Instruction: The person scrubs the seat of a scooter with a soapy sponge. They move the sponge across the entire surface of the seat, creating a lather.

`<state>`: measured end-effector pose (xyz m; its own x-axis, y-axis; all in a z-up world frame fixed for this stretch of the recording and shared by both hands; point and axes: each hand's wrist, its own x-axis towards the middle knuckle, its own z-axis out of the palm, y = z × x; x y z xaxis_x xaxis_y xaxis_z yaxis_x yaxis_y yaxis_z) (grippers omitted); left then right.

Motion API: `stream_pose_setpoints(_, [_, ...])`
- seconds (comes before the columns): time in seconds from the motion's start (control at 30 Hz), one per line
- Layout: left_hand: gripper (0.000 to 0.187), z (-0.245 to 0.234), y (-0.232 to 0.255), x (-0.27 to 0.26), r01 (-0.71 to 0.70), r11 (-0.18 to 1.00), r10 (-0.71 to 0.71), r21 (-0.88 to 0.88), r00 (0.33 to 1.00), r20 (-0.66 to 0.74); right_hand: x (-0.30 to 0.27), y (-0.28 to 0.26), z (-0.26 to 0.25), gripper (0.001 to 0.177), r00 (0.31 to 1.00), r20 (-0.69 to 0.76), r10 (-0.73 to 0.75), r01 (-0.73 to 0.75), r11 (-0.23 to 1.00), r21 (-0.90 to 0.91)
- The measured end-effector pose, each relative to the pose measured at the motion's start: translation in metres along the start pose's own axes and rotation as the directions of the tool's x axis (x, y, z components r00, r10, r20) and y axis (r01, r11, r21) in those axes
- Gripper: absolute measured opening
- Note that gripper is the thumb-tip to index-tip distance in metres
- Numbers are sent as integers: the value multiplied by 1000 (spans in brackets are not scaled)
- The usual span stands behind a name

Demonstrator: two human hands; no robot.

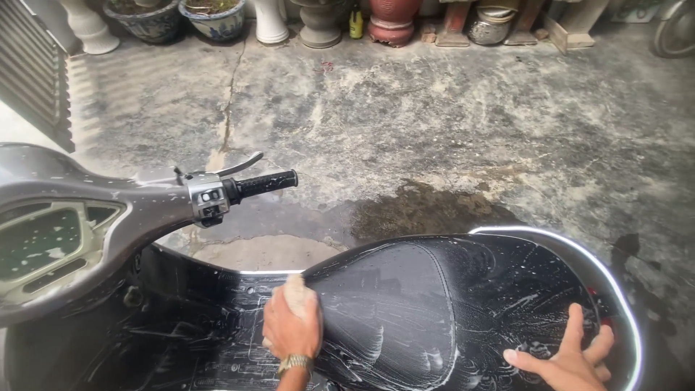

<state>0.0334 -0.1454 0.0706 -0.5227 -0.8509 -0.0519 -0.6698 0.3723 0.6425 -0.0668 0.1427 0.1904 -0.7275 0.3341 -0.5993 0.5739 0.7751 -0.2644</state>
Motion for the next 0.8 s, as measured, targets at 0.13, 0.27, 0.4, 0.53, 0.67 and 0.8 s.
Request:
stream_pose_setpoints(0.13, [62,20,6,-10,144,972,-144,188,989,-12,-1,-2,0,123,999,-38,13,-13,1000,-6])
stream_pose_setpoints(0.27, [71,54,-37,-43,-639,749,611,176,769,191,-2,-2,2,124,997,-71,22,-24,999,-37])
stream_pose_setpoints(0.4, [52,-11,0,-1,-552,820,532,155,833,152,-7,-6,-2,126,993,-117,29,-36,998,-56])
stream_pose_setpoints(0.53, [57,-6,13,18,159,955,-201,250,968,153,-17,-10,-2,127,986,-159,38,-51,996,-79])
stream_pose_setpoints(0.67, [65,21,25,-18,-408,767,240,496,899,367,-4,-6,3,129,980,-198,28,-49,994,-99])
stream_pose_setpoints(0.8, [63,0,17,-8,-570,776,344,272,742,575,1,-6,29,130,970,-241,29,-60,991,-118])
